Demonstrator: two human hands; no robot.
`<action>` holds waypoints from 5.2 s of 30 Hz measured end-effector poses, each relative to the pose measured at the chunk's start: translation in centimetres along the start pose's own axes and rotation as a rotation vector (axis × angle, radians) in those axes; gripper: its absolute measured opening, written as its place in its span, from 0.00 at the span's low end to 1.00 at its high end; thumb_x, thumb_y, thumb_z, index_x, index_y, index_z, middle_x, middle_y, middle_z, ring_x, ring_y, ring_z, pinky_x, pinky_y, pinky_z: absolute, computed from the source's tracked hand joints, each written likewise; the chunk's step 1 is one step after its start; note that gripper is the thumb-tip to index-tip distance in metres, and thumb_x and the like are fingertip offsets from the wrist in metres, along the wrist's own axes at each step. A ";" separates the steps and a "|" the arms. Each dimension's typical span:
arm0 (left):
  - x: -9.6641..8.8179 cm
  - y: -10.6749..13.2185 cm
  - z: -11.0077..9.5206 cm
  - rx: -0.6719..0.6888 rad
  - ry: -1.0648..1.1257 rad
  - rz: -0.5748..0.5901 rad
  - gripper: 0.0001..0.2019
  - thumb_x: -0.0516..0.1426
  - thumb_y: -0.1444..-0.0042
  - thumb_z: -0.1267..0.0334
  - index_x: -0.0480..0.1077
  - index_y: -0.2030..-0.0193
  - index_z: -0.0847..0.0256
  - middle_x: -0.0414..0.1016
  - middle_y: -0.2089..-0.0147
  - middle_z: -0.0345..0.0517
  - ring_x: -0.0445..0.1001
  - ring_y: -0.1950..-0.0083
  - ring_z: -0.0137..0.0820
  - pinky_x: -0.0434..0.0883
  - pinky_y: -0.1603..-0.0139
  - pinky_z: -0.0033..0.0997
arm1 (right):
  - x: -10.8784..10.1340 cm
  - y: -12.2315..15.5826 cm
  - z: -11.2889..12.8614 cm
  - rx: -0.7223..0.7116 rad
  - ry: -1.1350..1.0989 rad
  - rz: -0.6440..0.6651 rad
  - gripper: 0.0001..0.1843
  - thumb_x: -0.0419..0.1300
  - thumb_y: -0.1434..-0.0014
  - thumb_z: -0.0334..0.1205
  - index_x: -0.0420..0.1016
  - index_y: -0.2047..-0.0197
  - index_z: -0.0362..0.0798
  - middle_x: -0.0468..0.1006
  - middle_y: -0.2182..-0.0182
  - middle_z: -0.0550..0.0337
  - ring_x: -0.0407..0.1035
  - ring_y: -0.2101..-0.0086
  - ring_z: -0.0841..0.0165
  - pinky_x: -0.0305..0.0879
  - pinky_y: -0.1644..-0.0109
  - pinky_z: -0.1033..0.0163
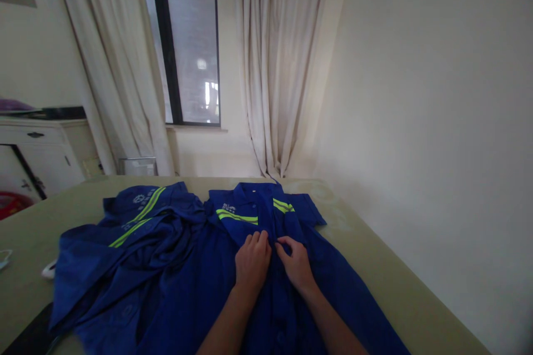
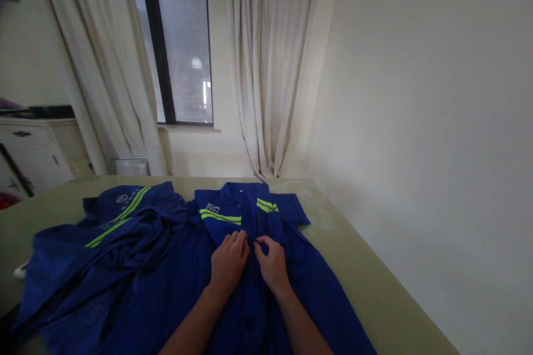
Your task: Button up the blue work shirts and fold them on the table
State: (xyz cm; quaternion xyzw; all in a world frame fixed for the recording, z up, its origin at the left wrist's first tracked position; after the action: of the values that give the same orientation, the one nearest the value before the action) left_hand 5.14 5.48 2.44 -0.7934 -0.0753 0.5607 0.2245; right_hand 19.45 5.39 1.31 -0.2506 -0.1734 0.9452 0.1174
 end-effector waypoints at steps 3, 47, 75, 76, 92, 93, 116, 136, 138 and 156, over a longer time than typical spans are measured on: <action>-1.1 -0.1 -0.4 0.091 0.024 -0.119 0.06 0.53 0.34 0.68 0.71 0.59 0.55 0.76 0.57 0.44 0.71 0.53 0.39 0.63 0.53 0.37 | -0.1 0.0 -0.2 -0.014 -0.028 -0.012 0.16 0.59 0.42 0.49 0.84 0.62 0.48 0.85 0.65 0.53 0.78 0.65 0.57 0.72 0.56 0.56; 0.4 -0.1 1.2 0.111 0.454 0.056 0.08 0.53 0.36 0.71 0.73 0.60 0.57 0.78 0.61 0.43 0.75 0.56 0.35 0.70 0.53 0.33 | 0.1 0.5 1.8 -0.072 -0.042 0.115 0.19 0.53 0.34 0.46 0.85 0.61 0.48 0.84 0.67 0.56 0.77 0.66 0.61 0.69 0.59 0.61; 1.5 -0.7 2.0 -0.011 0.810 0.051 0.08 0.53 0.37 0.65 0.74 0.57 0.56 0.80 0.62 0.42 0.79 0.59 0.34 0.73 0.56 0.33 | 0.3 -0.5 0.0 -0.031 -0.042 -0.018 0.04 0.64 0.44 0.39 0.78 0.70 0.50 0.76 0.69 0.58 0.72 0.68 0.64 0.68 0.62 0.62; 1.3 -0.6 1.6 0.026 0.754 0.057 0.09 0.52 0.36 0.67 0.74 0.56 0.55 0.79 0.61 0.42 0.78 0.59 0.34 0.73 0.55 0.33 | 0.3 -0.7 -0.5 -0.001 -0.065 -0.030 0.06 0.64 0.44 0.41 0.78 0.70 0.49 0.76 0.69 0.58 0.72 0.69 0.64 0.69 0.63 0.61; 0.7 0.1 0.5 0.122 0.245 0.024 0.13 0.49 0.33 0.71 0.71 0.48 0.57 0.77 0.53 0.46 0.75 0.50 0.36 0.69 0.50 0.34 | 0.9 -0.5 -1.6 0.014 -0.094 0.032 0.11 0.58 0.47 0.36 0.82 0.64 0.48 0.80 0.67 0.56 0.75 0.67 0.63 0.71 0.61 0.61; 0.6 0.2 0.7 0.102 0.204 0.005 0.14 0.49 0.34 0.72 0.70 0.46 0.59 0.77 0.52 0.48 0.74 0.49 0.37 0.68 0.49 0.35 | 0.8 -0.3 -1.3 -0.011 -0.063 0.019 0.14 0.57 0.49 0.33 0.81 0.62 0.48 0.79 0.67 0.56 0.74 0.67 0.63 0.71 0.61 0.61; -3.5 5.8 4.4 0.082 -0.172 0.555 0.11 0.50 0.30 0.64 0.69 0.45 0.56 0.83 0.53 0.49 0.82 0.53 0.47 0.74 0.61 0.39 | 1.4 0.2 3.2 0.152 0.680 0.223 0.20 0.59 0.42 0.57 0.77 0.67 0.48 0.77 0.57 0.47 0.75 0.60 0.54 0.64 0.63 0.58; 0.1 -2.1 3.1 -0.165 -0.080 0.325 0.06 0.57 0.35 0.63 0.74 0.57 0.62 0.81 0.58 0.54 0.79 0.52 0.44 0.67 0.56 0.37 | 1.8 -0.9 -0.2 0.007 0.170 -0.065 0.11 0.57 0.40 0.45 0.70 0.72 0.51 0.74 0.71 0.62 0.69 0.70 0.67 0.58 0.66 0.64; -0.1 -2.0 3.1 -0.144 -0.028 0.246 0.06 0.55 0.34 0.64 0.74 0.58 0.60 0.81 0.58 0.50 0.79 0.53 0.41 0.67 0.56 0.36 | 1.8 -1.0 -0.2 -0.019 0.109 -0.065 0.09 0.58 0.42 0.44 0.72 0.71 0.51 0.74 0.71 0.62 0.69 0.70 0.66 0.59 0.66 0.64; -2.3 -5.6 4.1 -0.295 0.762 -0.288 0.12 0.59 0.40 0.53 0.78 0.63 0.57 0.82 0.63 0.44 0.78 0.63 0.36 0.72 0.59 0.34 | 1.0 -1.9 -1.3 0.090 -0.329 -0.088 0.10 0.55 0.40 0.48 0.70 0.64 0.50 0.72 0.72 0.64 0.67 0.69 0.66 0.65 0.64 0.64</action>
State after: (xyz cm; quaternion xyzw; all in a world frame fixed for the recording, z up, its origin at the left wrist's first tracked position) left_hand 1.20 10.68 5.78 -0.9487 -0.1762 0.1742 0.1964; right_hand 19.52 7.80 0.53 -0.0792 -0.1587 0.9741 0.1399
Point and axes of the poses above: each hand's wrist, its own y-axis away from the middle knuckle, its own x-axis out of the palm, z = x × y, the point moved 5 cm from there along -y, towards the middle knuckle
